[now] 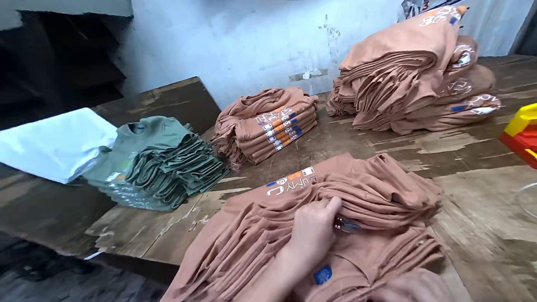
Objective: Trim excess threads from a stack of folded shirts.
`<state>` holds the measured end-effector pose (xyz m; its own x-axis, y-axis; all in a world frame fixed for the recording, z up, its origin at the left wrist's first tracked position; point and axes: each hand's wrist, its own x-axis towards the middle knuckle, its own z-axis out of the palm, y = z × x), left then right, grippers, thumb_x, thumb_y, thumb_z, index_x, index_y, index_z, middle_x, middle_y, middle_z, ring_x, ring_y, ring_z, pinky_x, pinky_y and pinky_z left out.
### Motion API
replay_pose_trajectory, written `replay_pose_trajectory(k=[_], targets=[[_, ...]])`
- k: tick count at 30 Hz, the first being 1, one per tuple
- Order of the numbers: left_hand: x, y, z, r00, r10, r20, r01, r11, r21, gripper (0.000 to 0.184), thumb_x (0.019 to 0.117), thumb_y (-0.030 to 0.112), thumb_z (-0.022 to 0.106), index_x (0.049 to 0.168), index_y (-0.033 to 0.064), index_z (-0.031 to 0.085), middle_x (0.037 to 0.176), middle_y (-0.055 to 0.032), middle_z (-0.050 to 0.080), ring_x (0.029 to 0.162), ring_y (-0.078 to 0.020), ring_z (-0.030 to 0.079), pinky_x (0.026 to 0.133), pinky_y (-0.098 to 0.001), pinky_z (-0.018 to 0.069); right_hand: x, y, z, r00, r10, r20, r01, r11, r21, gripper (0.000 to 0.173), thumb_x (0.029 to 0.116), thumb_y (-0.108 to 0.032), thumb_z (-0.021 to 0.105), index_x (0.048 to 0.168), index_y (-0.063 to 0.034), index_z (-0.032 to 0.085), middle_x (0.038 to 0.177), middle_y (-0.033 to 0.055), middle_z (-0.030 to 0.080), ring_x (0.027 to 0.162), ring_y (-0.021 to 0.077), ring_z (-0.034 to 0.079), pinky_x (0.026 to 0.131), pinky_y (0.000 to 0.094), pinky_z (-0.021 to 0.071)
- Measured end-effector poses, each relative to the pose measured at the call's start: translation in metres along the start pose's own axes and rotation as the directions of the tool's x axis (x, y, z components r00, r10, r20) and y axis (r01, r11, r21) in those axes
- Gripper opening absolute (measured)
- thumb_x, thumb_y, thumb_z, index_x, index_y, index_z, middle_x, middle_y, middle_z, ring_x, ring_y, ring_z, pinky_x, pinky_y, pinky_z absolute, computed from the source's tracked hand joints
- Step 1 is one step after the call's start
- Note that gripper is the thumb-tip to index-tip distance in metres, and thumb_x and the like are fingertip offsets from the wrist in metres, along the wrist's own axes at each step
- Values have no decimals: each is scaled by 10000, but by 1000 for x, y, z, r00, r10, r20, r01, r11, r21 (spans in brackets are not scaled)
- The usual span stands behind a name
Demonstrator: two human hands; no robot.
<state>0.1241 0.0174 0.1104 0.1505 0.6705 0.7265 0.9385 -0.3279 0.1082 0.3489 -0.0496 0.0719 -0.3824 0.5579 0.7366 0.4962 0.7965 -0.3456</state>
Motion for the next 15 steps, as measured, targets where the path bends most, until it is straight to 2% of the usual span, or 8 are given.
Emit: replay_pose_trajectory(k=[1,2,4,6,8,9,12,15], targets=[[2,-4,3,1000,13,24,-12,999,-44,211,683,11,721,841,141,668,701,-10,660,650,-203,690,535,-428,560,6,0,0,996,93,-1,-93,995,-33,339,1000,-427,600,1059,-142,775,1007,120,706,992,269,649,932,464,501],[4,-6,3,998,0,60,6,996,-90,176,701,26,717,810,151,656,691,1,655,650,-189,683,542,-431,555,14,2,1,986,164,6,-164,985,-51,314,978,-405,661,1095,-147,796,1061,134,692,1003,285,635,895,479,509],[5,-10,-4,988,-26,151,52,985,-167,139,739,52,713,819,149,656,718,7,664,684,-175,683,590,-433,567,19,8,5,982,183,-37,-185,981,-52,156,927,-318,735,927,-188,821,994,68,717,948,223,642,841,419,508],[5,-12,-20,948,-10,319,100,959,-266,214,793,116,720,1003,130,681,884,-15,698,857,-188,694,772,-439,591,18,10,3,982,164,-98,-155,984,92,104,932,-231,746,878,-157,796,959,36,686,994,117,627,906,259,522],[1,-12,-39,889,77,451,113,918,-380,392,905,299,747,1249,135,653,1106,-32,693,1077,-186,651,998,-424,530,15,13,-2,973,198,-122,-163,955,249,118,940,-191,744,867,-103,772,985,46,673,1030,68,621,922,200,526],[-3,-12,-45,893,124,434,80,903,-423,411,926,338,737,1289,159,663,1150,-25,690,1113,-171,641,1024,-409,519,13,16,-4,968,225,-111,-185,939,289,130,946,-183,731,860,-88,751,1001,50,667,1031,57,620,913,195,529],[-15,-7,-47,931,228,286,-70,878,-473,217,954,254,707,1161,204,748,1090,18,712,1079,-141,656,979,-378,538,13,16,-3,958,266,-112,-218,922,321,133,958,-174,706,869,-77,727,1025,52,649,1018,45,617,893,178,533],[-19,5,-40,910,325,258,-165,854,-493,188,963,192,676,1128,204,765,1085,31,724,1062,-161,649,950,-401,511,12,10,4,954,251,-164,-186,924,335,111,958,-171,708,887,-85,718,1038,46,636,1029,47,617,899,178,539]])
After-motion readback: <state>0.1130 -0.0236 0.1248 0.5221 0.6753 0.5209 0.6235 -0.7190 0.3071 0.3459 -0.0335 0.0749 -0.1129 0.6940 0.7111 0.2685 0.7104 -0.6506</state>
